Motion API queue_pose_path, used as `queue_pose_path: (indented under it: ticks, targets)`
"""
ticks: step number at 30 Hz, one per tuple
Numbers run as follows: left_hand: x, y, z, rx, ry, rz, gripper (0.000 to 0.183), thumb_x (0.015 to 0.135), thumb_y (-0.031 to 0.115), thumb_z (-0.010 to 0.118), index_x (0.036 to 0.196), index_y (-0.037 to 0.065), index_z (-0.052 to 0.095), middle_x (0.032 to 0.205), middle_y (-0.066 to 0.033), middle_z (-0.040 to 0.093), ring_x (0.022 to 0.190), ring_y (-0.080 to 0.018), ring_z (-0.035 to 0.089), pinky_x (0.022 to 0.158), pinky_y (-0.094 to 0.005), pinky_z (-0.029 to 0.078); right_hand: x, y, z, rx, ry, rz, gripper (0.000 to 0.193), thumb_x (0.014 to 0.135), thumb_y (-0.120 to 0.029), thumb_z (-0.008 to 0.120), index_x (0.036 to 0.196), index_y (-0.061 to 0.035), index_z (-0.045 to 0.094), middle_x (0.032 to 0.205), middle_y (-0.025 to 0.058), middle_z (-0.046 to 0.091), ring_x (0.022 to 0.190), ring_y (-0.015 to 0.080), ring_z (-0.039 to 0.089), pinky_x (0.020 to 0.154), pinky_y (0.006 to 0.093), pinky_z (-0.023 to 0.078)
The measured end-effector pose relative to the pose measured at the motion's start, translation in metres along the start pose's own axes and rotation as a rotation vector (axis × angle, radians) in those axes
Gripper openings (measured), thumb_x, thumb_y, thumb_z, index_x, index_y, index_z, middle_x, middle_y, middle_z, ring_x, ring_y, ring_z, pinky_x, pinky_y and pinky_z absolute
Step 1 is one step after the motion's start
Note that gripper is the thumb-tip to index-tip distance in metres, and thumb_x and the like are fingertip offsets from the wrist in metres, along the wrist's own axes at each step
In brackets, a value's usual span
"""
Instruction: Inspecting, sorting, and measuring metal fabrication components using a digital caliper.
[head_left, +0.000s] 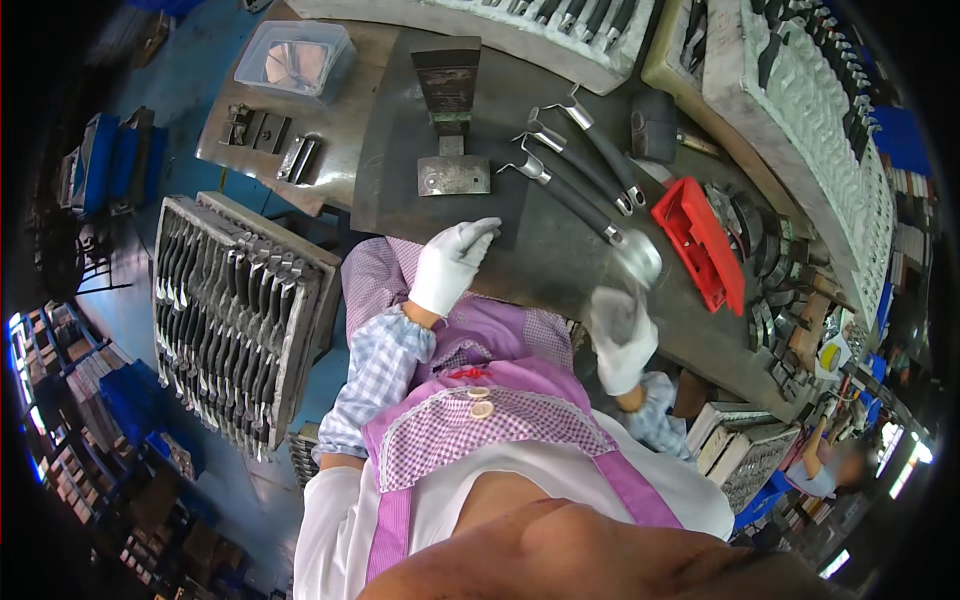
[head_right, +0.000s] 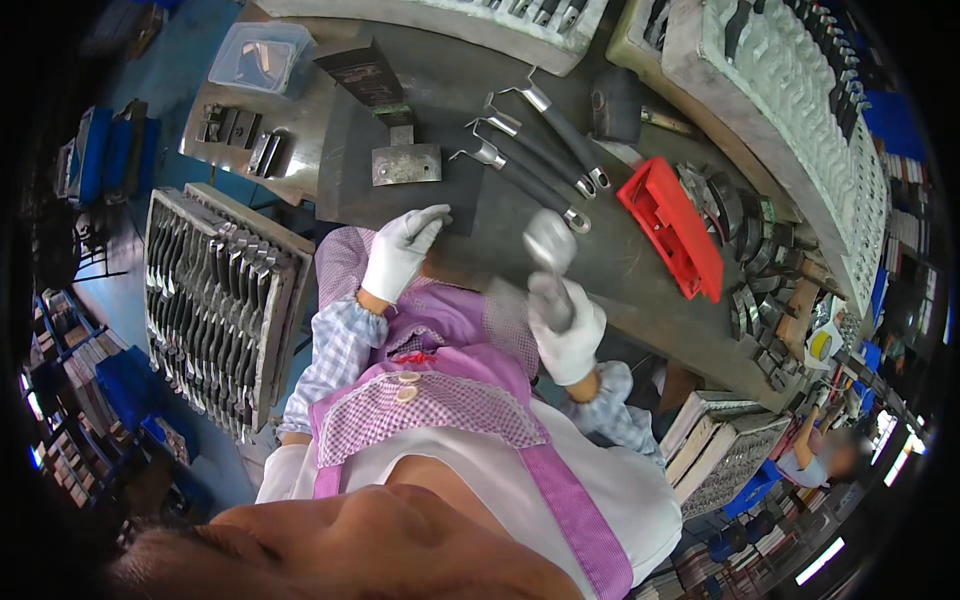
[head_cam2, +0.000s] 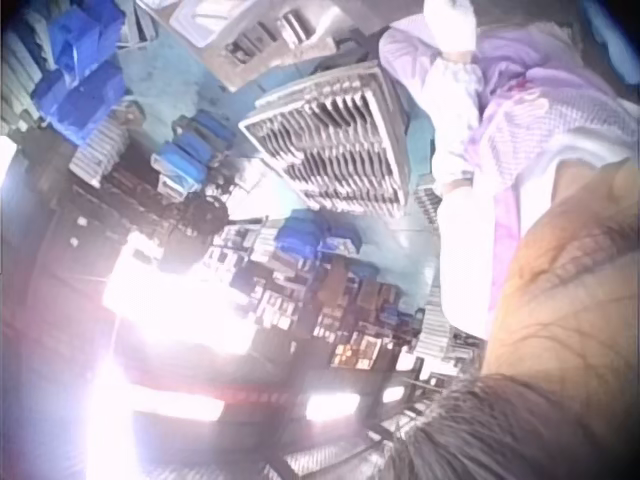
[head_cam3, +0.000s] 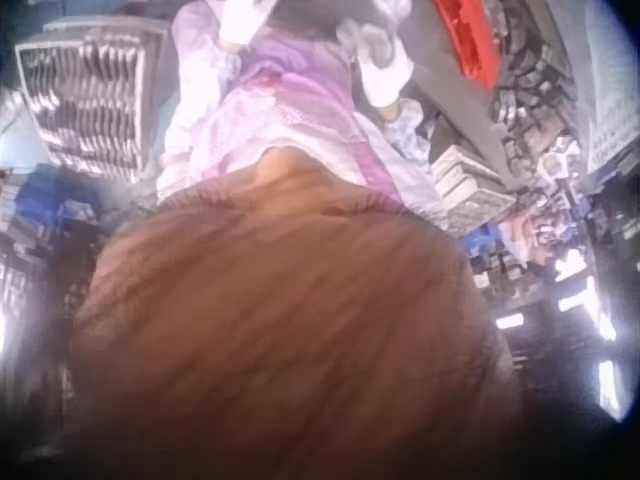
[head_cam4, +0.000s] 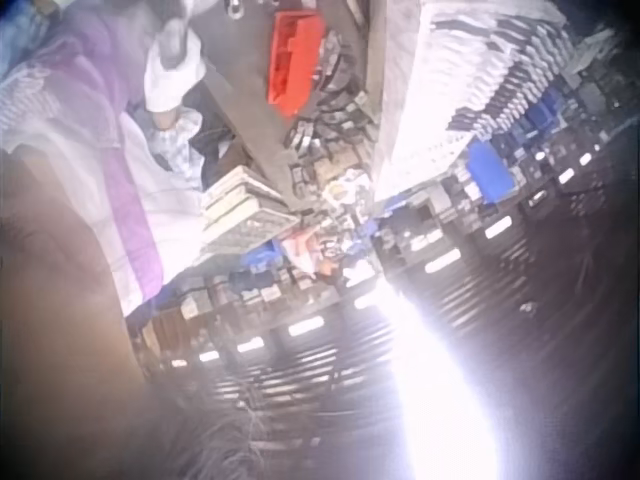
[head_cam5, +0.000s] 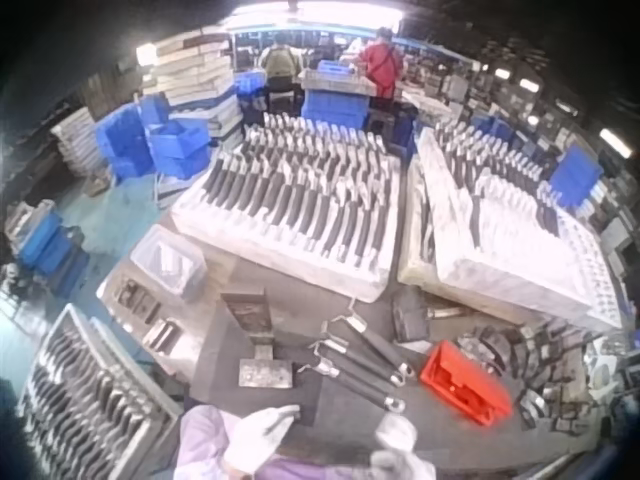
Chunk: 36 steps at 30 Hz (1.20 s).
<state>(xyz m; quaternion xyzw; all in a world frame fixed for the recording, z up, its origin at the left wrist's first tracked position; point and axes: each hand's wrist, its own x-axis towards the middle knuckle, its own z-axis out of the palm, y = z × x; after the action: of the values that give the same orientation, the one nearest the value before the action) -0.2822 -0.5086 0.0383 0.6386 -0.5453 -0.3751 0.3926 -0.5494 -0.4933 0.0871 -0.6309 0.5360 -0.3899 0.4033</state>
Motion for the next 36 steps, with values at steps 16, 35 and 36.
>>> queue_pose_path:
  ticks: [16, 35, 36]
  targets:
    - [0.000, -0.017, 0.004, -0.846, 0.356, -0.499, 0.033, 0.104, 0.028, 0.057, 0.117, 0.000, 0.067, 0.093, -0.0067, 0.075, 0.065, -0.0077, 0.062, 0.060, -0.0216, 0.048, 0.122, -0.026, 0.131, 0.270, -0.408, 0.222, 0.022, 0.085, 0.001, 0.074, 0.104, 0.0056, 0.064, 0.100, 0.0088, 0.071, 0.074, 0.0110, 0.066, 0.065, 0.0240, 0.052]
    - [0.054, -0.044, -0.030, 0.024, 0.465, -0.270, 0.033, 0.081, 0.026, 0.084, 0.082, 0.003, 0.059, 0.074, -0.0084, 0.059, 0.067, -0.0202, 0.058, 0.067, -0.0330, 0.050, 0.158, -0.009, 0.143, 0.114, -0.198, 0.013, 0.022, 0.087, -0.007, 0.073, 0.109, -0.0031, 0.073, 0.097, 0.0094, 0.072, 0.085, 0.0226, 0.068, 0.077, 0.0296, 0.053]
    - [0.054, -0.045, -0.030, -0.001, 0.457, -0.329, 0.034, 0.081, 0.027, 0.084, 0.082, 0.003, 0.059, 0.074, -0.0084, 0.059, 0.067, -0.0195, 0.057, 0.066, -0.0329, 0.049, 0.153, 0.000, 0.140, -0.202, -0.160, -0.014, 0.019, 0.090, -0.004, 0.071, 0.108, -0.0012, 0.074, 0.098, 0.0081, 0.072, 0.087, 0.0217, 0.067, 0.080, 0.0304, 0.053]
